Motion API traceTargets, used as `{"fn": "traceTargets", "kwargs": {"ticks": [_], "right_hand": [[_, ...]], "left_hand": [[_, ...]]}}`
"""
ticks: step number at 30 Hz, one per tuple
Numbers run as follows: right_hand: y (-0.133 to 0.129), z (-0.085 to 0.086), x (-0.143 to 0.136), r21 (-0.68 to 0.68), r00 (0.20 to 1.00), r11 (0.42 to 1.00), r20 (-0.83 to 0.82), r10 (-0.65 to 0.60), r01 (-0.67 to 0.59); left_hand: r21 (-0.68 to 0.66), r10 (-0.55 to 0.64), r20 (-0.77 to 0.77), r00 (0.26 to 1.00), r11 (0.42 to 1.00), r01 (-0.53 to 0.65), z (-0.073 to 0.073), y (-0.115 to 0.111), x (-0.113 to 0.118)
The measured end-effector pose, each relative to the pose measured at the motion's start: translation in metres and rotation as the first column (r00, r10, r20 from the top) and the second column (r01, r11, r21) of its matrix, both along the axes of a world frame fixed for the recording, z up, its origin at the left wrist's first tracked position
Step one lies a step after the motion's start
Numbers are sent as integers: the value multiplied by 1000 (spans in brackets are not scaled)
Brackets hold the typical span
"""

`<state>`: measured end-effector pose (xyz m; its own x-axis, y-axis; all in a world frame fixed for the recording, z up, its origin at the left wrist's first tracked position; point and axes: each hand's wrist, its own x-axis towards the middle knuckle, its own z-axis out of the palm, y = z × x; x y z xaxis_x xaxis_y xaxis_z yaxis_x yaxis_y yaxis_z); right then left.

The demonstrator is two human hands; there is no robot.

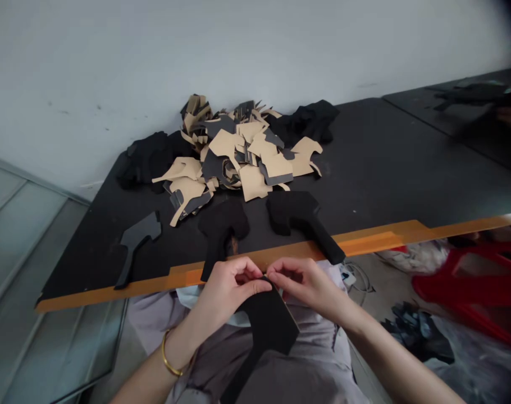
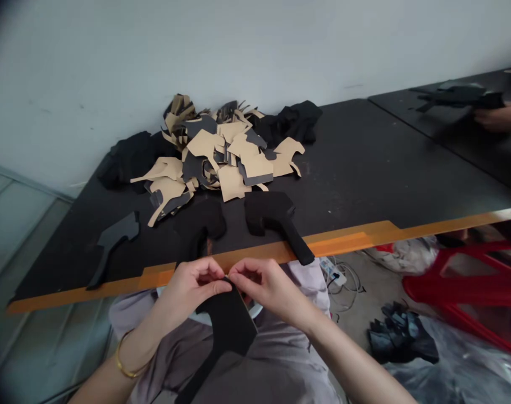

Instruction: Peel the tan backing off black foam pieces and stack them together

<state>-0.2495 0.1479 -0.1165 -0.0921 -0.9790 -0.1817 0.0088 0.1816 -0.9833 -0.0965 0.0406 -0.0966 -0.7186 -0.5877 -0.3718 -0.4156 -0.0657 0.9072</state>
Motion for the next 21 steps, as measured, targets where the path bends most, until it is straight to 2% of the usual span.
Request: {"fn": "traceTargets", "kwargs": {"ticks": [7, 12, 15, 17, 18, 20, 21], "right_hand": [[7, -8, 7, -31, 996, 998, -80, 49, -52], [11, -17, 1, -135, 975, 987, -194, -111, 86], [17, -20, 0, -182, 950, 980, -284, -130, 79], [24, -21, -3, -293, 884, 950, -411, -224, 104], [28, -21, -6, -361, 817, 922, -482, -315, 143], [34, -19, -17, -466, 619, 848, -597, -511, 251], [35, -19, -24, -492, 505, 817, -645, -573, 300]], "left_hand": [[-65, -57, 6, 998, 996, 58, 1, 7, 13], [70, -133, 33, 991, 989, 130, 1, 6, 35], [31, -96, 60, 994, 995, 94, -2, 2, 53], [-17, -119, 91, 989, 993, 121, -4, -3, 65], [-37, -138, 103, 985, 989, 143, -4, -6, 71], [-93, -108, 138, 984, 988, 121, -5, -13, 83], [-122, -52, 162, 985, 990, 72, -5, -18, 89]]}}
